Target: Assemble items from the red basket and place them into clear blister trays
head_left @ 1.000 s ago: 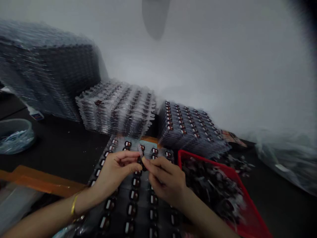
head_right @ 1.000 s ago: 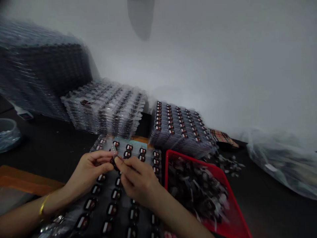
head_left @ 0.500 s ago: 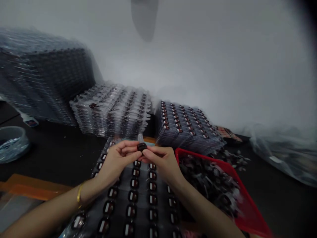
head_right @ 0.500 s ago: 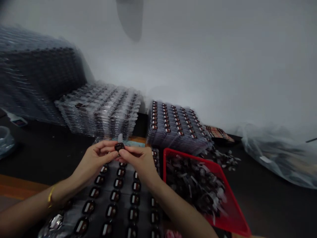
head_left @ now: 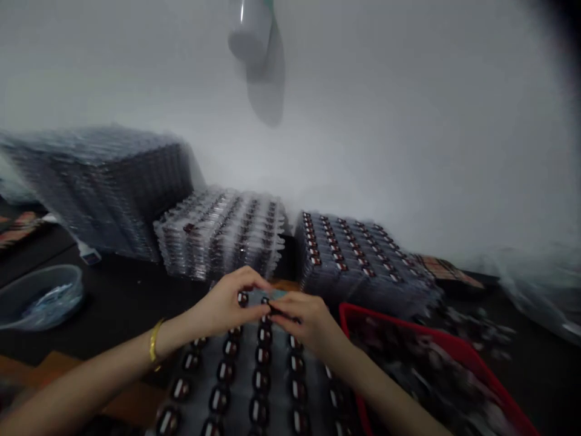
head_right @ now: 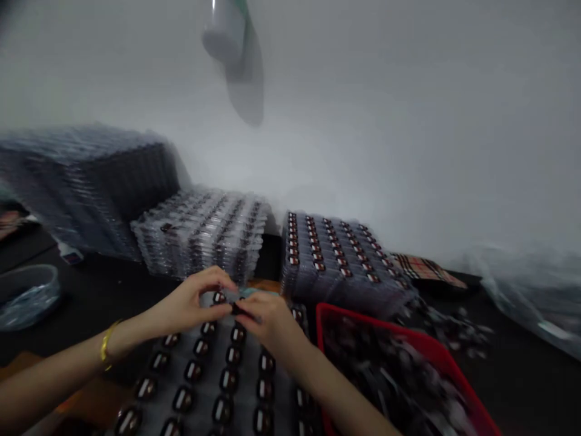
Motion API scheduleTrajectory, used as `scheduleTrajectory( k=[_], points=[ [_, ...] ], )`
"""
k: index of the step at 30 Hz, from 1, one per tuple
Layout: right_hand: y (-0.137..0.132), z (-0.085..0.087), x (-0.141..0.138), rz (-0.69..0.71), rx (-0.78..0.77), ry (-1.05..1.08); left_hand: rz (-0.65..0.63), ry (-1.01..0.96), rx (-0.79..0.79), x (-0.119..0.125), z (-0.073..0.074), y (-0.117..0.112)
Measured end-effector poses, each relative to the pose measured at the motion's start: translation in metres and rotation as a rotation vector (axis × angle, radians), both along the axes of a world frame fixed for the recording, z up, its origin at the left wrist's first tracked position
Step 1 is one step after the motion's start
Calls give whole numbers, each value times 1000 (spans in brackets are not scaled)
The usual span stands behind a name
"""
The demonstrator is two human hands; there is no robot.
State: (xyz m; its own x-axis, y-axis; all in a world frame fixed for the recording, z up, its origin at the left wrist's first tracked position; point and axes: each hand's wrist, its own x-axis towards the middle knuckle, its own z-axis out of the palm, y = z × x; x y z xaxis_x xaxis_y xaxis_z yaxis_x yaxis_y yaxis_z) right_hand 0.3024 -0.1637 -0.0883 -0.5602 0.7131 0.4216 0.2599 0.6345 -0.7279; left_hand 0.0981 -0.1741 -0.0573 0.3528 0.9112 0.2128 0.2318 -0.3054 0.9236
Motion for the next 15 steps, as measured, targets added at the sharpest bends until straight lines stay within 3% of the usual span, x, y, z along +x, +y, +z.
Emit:
scheduleTrajectory(
  k=[2, 4, 7, 10, 12, 14, 15],
  points=[
    [-2, 0, -1, 31, 300, -172, -168, 326, 117, -10, 16, 7],
    [-6, -2, -5, 17, 460, -279, -269, 525, 129, -12, 27, 9],
    [-7, -7, -13, -11, 537, -341, -352, 660, 132, -8, 33, 14],
    [0, -4, -11, -43, 585, -343, -368, 727, 168, -15, 43, 41],
    [3, 2, 0, -99, 642, -356, -204, 733, 233, -33, 61, 80],
    [1, 7, 15, -172, 622, -362, 187, 660, 285, -62, 87, 127],
    [-2, 9, 23, -199, 583, -346, 301, 620, 324, -78, 100, 150]
  ],
)
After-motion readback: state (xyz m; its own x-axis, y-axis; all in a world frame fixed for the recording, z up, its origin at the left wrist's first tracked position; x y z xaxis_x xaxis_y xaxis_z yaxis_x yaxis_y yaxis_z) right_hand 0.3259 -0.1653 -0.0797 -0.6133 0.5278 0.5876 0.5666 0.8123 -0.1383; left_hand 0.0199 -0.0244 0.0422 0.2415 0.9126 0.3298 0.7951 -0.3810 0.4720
